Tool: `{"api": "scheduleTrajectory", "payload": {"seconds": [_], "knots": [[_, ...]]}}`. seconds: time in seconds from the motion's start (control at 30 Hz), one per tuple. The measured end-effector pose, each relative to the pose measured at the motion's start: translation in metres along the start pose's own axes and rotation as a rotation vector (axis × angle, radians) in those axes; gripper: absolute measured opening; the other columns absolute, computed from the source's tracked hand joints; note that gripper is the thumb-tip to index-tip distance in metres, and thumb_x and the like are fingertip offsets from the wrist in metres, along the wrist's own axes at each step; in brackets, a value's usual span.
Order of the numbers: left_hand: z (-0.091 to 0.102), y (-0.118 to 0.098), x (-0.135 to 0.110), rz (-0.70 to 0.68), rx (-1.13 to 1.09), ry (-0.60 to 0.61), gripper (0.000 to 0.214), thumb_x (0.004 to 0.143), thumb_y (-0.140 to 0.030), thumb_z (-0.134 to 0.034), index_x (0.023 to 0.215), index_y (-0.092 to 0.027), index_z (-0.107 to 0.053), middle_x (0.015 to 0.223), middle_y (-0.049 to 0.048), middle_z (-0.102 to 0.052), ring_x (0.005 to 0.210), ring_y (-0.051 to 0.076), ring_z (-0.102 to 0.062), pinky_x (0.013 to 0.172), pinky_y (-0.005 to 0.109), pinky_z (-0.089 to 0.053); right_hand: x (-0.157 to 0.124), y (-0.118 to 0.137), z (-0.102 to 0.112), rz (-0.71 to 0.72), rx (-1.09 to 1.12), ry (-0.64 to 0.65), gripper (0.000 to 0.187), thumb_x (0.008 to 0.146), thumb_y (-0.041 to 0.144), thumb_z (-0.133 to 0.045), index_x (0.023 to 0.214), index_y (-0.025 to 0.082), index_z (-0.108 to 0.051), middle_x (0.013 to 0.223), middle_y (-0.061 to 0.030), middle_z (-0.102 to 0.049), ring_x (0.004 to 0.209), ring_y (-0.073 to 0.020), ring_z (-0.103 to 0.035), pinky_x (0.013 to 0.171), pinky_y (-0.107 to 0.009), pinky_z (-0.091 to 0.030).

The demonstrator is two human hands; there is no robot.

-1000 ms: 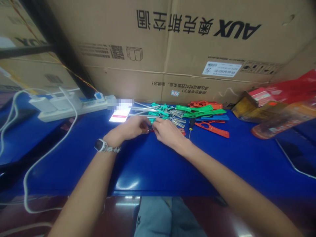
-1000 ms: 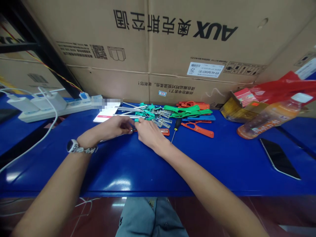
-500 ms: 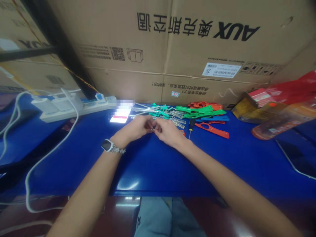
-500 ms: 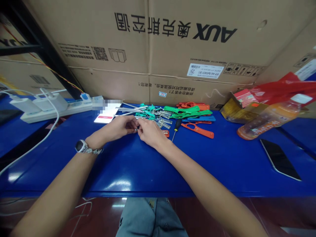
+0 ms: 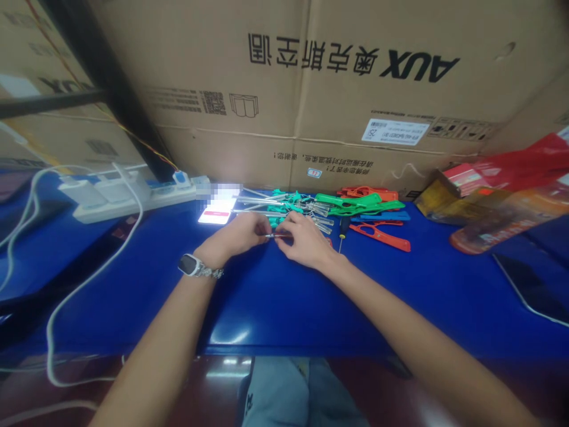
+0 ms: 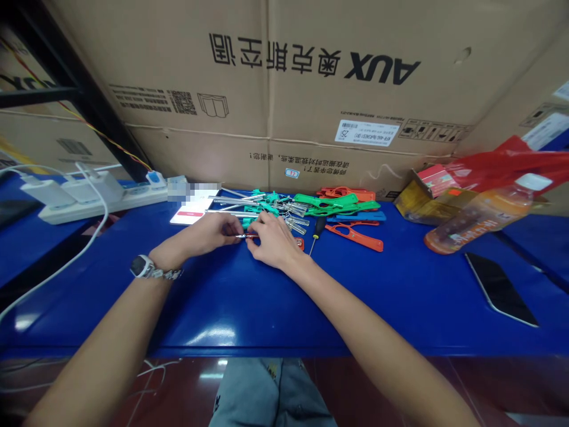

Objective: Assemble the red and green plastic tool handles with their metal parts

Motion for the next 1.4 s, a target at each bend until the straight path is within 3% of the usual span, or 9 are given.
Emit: {"api": "scheduleTrajectory", "payload": {"seconds": [0.23, 0.4, 0.6, 1.03, 1.17, 1.4], "knots": [[0.001, -0.003, -0.002, -0.054, 0.005, -0.014, 0.011, 0.073, -0.016, -0.063, 0.083, -0.016, -0.069, 0.078, 0.0040, -0.070, 0.071, 0.018, -0.063, 0.066, 0.028, -0.048, 0.004, -0.009, -0.006, 0.033, 0.096, 0.039, 0.012, 0.090, 0.027, -0.067, 0.096, 0.019, -0.074, 0.094, -0.0051, -0.061, 0.098, -0.0208, -0.056, 0.089, -0.039, -0.039], [0.003, -0.008, -0.001, -0.097, 0.005, -0.051, 0.009, 0.073, -0.015, -0.064, 0.080, -0.016, -0.069, 0.079, 0.0040, -0.071, 0.072, 0.018, -0.063, 0.067, 0.027, -0.049, 0.010, -0.018, -0.005, -0.015, 0.274, 0.027, 0.003, 0.084, 0.022, -0.074, 0.082, 0.020, -0.075, 0.082, -0.0008, -0.063, 0.087, -0.0170, -0.057, 0.083, -0.033, -0.040], [0.004, -0.008, -0.001, -0.086, -0.014, -0.040, 0.008, 0.074, -0.014, -0.066, 0.081, -0.015, -0.068, 0.079, 0.0045, -0.071, 0.072, 0.018, -0.064, 0.068, 0.028, -0.048, 0.013, -0.018, -0.002, -0.073, 0.352, -0.002, 0.008, 0.078, 0.015, -0.076, 0.072, 0.019, -0.073, 0.074, 0.0016, -0.062, 0.079, -0.0152, -0.056, 0.077, -0.031, -0.040], [0.004, -0.003, 0.000, -0.101, -0.089, -0.056, 0.013, 0.073, -0.012, -0.066, 0.085, -0.016, -0.064, 0.078, 0.0031, -0.071, 0.074, 0.017, -0.065, 0.069, 0.028, -0.051, 0.004, 0.009, -0.003, 0.073, -0.096, -0.016, 0.014, 0.088, 0.013, -0.063, 0.078, 0.016, -0.072, 0.082, -0.0058, -0.061, 0.092, -0.0230, -0.052, 0.082, -0.037, -0.034], [0.002, -0.002, 0.001, -0.125, -0.097, -0.051, 0.013, 0.073, -0.010, -0.064, 0.084, -0.017, -0.064, 0.075, 0.0024, -0.070, 0.072, 0.017, -0.066, 0.068, 0.028, -0.052, 0.003, 0.010, -0.007, 0.088, -0.127, -0.021, 0.016, 0.090, 0.014, -0.060, 0.080, 0.015, -0.072, 0.083, -0.0073, -0.061, 0.091, -0.0237, -0.051, 0.081, -0.038, -0.034], [0.001, 0.000, 0.001, -0.118, -0.148, -0.040, 0.013, 0.073, -0.012, -0.064, 0.085, -0.017, -0.064, 0.074, 0.0017, -0.070, 0.071, 0.016, -0.066, 0.067, 0.027, -0.052, -0.001, 0.005, -0.006, -0.005, -0.039, -0.063, 0.010, 0.088, 0.017, -0.065, 0.085, 0.018, -0.074, 0.086, -0.0059, -0.065, 0.093, -0.0232, -0.053, 0.083, -0.038, -0.032]]}}
Point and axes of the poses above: each hand's wrist, its own x-axis towards the middle knuckle, its own z-axis out of the back of the hand, y = z × x, the point moved 5 cm from there along x, towards the middle knuckle
